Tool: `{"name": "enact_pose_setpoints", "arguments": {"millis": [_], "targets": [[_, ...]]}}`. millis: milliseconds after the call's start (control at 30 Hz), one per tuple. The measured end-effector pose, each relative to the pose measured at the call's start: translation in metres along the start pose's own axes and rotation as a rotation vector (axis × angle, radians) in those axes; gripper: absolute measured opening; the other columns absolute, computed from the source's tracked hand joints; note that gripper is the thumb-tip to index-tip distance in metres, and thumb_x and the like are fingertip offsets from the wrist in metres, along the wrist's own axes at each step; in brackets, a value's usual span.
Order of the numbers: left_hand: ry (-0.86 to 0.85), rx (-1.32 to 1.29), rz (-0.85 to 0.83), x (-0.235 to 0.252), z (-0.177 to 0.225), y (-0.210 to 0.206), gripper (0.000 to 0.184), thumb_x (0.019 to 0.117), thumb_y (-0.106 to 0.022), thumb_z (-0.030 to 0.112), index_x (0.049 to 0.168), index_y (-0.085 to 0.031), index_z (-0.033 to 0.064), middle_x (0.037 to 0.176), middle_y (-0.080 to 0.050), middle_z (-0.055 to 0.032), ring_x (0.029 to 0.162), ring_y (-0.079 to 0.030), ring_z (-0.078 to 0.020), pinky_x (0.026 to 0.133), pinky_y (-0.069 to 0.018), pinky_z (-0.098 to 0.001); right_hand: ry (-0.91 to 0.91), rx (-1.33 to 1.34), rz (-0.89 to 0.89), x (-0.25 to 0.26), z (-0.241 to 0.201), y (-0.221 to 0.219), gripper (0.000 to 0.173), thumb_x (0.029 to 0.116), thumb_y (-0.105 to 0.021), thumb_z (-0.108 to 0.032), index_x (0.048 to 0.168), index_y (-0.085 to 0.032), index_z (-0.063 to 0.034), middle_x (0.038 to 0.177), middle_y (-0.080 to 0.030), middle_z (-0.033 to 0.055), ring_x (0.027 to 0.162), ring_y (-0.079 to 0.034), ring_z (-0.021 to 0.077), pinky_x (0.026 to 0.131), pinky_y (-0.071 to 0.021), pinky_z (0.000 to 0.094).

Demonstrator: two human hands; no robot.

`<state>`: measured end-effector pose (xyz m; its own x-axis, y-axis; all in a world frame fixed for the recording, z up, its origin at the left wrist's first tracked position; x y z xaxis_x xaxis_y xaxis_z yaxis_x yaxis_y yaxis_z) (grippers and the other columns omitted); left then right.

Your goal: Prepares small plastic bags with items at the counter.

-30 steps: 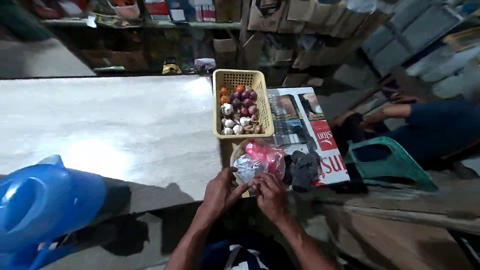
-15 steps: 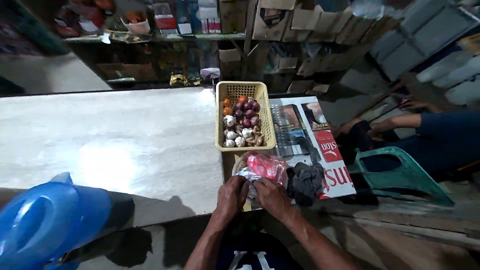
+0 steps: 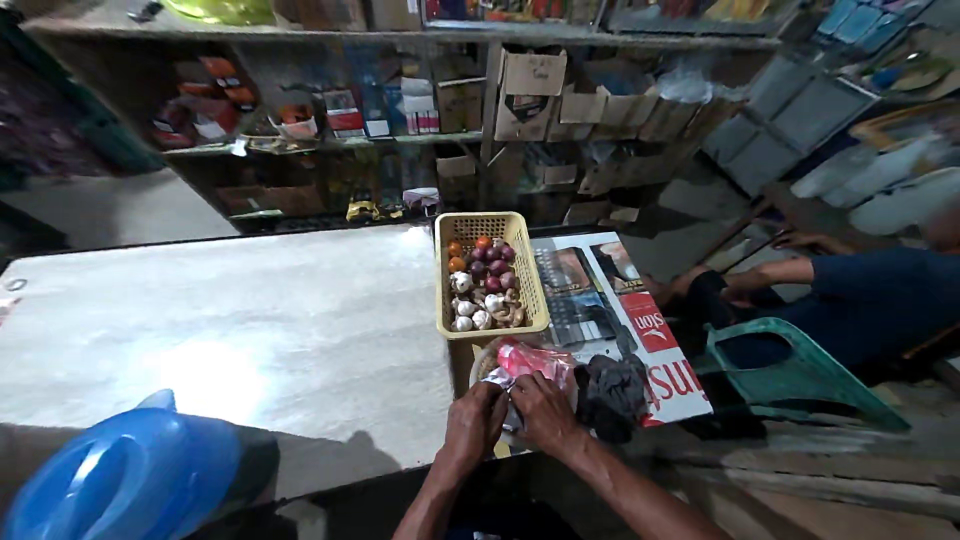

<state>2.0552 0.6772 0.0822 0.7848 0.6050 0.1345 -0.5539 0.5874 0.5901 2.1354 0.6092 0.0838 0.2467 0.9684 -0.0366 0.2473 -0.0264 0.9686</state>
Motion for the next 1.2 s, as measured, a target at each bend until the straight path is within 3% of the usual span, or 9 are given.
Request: {"name": "enact_pose_setpoints", "arguments": {"millis": [67,233,300,500,633,867,1033,1133,1200], "targets": [[-0.012,-0.003,0.007,-0.002,0.0,-0.001,0.024,0.0996,-0.062,0.021,0.104,-0.072,-0.0005,0.095,-0.073,-0.0139,0.08,-0.072,-0.0242,0.074,-0.0603,-0.0423,0.021,-0.019,0.008,-0.003,-0.002,-0.001,0.025,0.0823,-0.076,-0.009,0.104,-0.072,0.0024,0.105,-0.071,0.0223,0.104,-0.068,0.0419,0.083,-0.057,0.0524],[-0.018,-0.018,0.017,-0.006,0.0,-0.005,0.025,0.1,-0.061,0.021,0.104,-0.072,-0.001,0.095,-0.072,-0.0142,0.079,-0.071,-0.0242,0.074,-0.06,-0.0418,-0.011,-0.002,-0.207,-0.001,-0.001,-0.013,0.027,0.0896,-0.07,-0.009,0.111,-0.069,0.0078,0.117,-0.065,0.0279,0.115,-0.061,0.0458,0.093,-0.051,0.0556],[-0.02,-0.026,0.03,-0.006,0.001,-0.004,0.024,0.1,-0.061,0.021,0.104,-0.072,-0.0005,0.094,-0.072,-0.0136,0.078,-0.071,-0.023,0.073,-0.0598,-0.0409,0.013,0.022,-0.136,-0.001,0.0,-0.007,0.025,0.0866,-0.072,-0.008,0.107,-0.071,0.0067,0.113,-0.067,0.0276,0.112,-0.063,0.0456,0.09,-0.0527,0.0559],[-0.06,-0.048,0.1,-0.009,0.0,-0.003,0.023,0.1004,-0.06,0.02,0.104,-0.071,0.0001,0.093,-0.072,-0.0114,0.077,-0.07,-0.0177,0.072,-0.0599,-0.0346,-0.002,0.108,0.126,-0.005,0.012,0.014,0.017,0.0944,-0.06,-0.006,0.099,-0.074,0.0022,0.1,-0.071,0.0221,0.1,-0.069,0.0409,0.083,-0.0584,0.0513],[-0.078,-0.081,0.107,-0.009,0.001,-0.007,0.024,0.1008,-0.06,0.02,0.104,-0.071,-0.0012,0.095,-0.072,-0.0128,0.078,-0.07,-0.0175,0.073,-0.0599,-0.0337,-0.005,0.118,0.074,-0.006,0.016,0.016,0.022,0.0991,-0.056,-0.01,0.1,-0.072,0.005,0.1,-0.071,0.0229,0.1,-0.069,0.0418,0.086,-0.057,0.0525],[-0.113,-0.11,0.111,-0.007,0.0,-0.012,0.024,0.1007,-0.061,0.02,0.104,-0.071,-0.0019,0.094,-0.071,-0.0135,0.078,-0.07,-0.0181,0.072,-0.0598,-0.0335,-0.031,0.138,0.08,-0.006,0.021,0.017,0.02,0.0981,-0.057,-0.009,0.1,-0.069,0.0068,0.1,-0.07,0.0245,0.099,-0.07,0.0418,0.084,-0.0578,0.0511],[-0.116,-0.116,0.122,-0.008,-0.002,-0.012,0.023,0.1003,-0.06,0.019,0.102,-0.071,-0.0019,0.091,-0.071,-0.013,0.074,-0.068,-0.0166,0.07,-0.0586,-0.0311,-0.09,0.154,-0.134,-0.004,0.025,0.003,0.026,0.0996,-0.055,-0.007,0.118,-0.069,0.0057,0.114,-0.066,0.028,0.112,-0.064,0.0448,0.095,-0.0528,0.0536],[-0.122,-0.127,0.121,-0.008,-0.004,-0.012,0.024,0.1006,-0.061,0.02,0.103,-0.071,-0.0016,0.092,-0.07,-0.0129,0.076,-0.069,-0.0162,0.071,-0.059,-0.0304,-0.101,0.133,-0.115,-0.003,0.028,0.003,0.024,0.1009,-0.055,-0.011,0.111,-0.071,0.0049,0.11,-0.067,0.0274,0.109,-0.065,0.0444,0.092,-0.0539,0.0536],[-0.124,-0.148,0.086,-0.008,-0.004,-0.015,0.032,0.1005,-0.063,0.028,0.11,-0.069,-0.0022,0.101,-0.07,-0.0153,0.086,-0.07,-0.019,0.077,-0.0596,-0.0331,-0.113,0.184,-0.05,-0.002,0.031,0.009,0.022,0.0993,-0.058,-0.013,0.106,-0.072,0.004,0.107,-0.068,0.0258,0.107,-0.066,0.0432,0.089,-0.0555,0.0537]]}}
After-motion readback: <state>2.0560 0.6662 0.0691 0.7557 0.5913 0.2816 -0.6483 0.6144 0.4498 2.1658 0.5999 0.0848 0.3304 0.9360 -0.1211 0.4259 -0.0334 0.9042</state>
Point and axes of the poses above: each hand's wrist, its own x-axis towards the middle knuckle, its own y-axis out of the back of the hand, z = x × y, the point moved 10 cm from there along x, towards the middle knuckle
